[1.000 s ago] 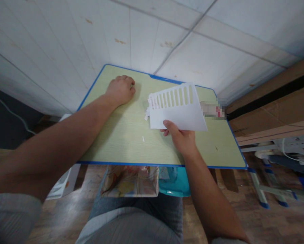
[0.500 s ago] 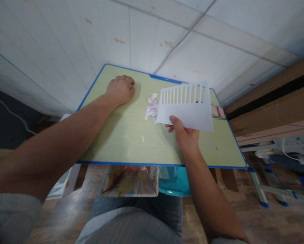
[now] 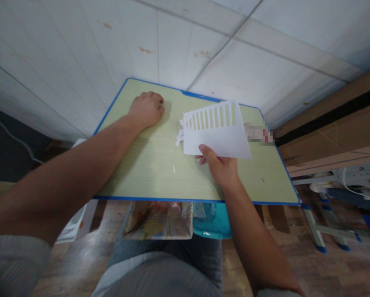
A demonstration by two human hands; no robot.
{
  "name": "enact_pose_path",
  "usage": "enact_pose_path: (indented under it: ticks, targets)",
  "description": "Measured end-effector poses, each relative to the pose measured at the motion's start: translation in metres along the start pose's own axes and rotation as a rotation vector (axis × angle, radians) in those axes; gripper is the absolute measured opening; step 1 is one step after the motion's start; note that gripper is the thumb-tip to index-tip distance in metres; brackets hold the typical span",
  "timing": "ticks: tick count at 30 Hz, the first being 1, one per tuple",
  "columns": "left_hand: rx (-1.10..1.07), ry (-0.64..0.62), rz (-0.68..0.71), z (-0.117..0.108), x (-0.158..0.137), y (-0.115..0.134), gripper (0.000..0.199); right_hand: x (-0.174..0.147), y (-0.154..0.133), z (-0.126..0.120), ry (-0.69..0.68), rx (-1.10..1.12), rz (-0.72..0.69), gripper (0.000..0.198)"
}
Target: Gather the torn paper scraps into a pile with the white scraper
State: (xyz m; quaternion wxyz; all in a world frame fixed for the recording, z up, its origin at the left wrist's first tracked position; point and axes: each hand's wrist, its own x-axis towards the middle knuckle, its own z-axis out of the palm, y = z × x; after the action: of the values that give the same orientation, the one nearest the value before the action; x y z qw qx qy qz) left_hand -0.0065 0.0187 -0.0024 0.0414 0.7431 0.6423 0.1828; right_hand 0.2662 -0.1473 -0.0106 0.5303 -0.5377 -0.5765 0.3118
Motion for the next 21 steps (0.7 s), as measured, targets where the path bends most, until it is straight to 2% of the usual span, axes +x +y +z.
enact_pose_path:
  ticks: [2, 7, 13, 18, 21]
  targets:
    - [0.003, 0.004, 0.006, 0.0006, 0.0003, -0.0005, 0.047, 0.0002, -0.0015, -0.0007, -0.017, 0.026, -0.016, 0.028]
    - [-0.001, 0.006, 0.003, 0.0017, 0.0011, -0.0014, 0.047, 0.0022, -0.0014, -0.0018, 0.052, -0.006, -0.017, 0.029]
    - [-0.009, 0.006, 0.01, -0.0001, -0.0004, -0.0011, 0.049, -0.0015, -0.0026, 0.002, 0.003, 0.028, 0.001, 0.024]
    - [0.026, -0.033, -0.003, -0.0068, -0.004, 0.0042, 0.047, -0.0036, -0.0031, -0.001, -0.104, 0.036, -0.013, 0.034]
    - [0.029, -0.021, -0.005, -0.003, -0.0014, 0.0027, 0.046, -0.0039, -0.0017, -0.0021, -0.102, 0.038, -0.018, 0.032]
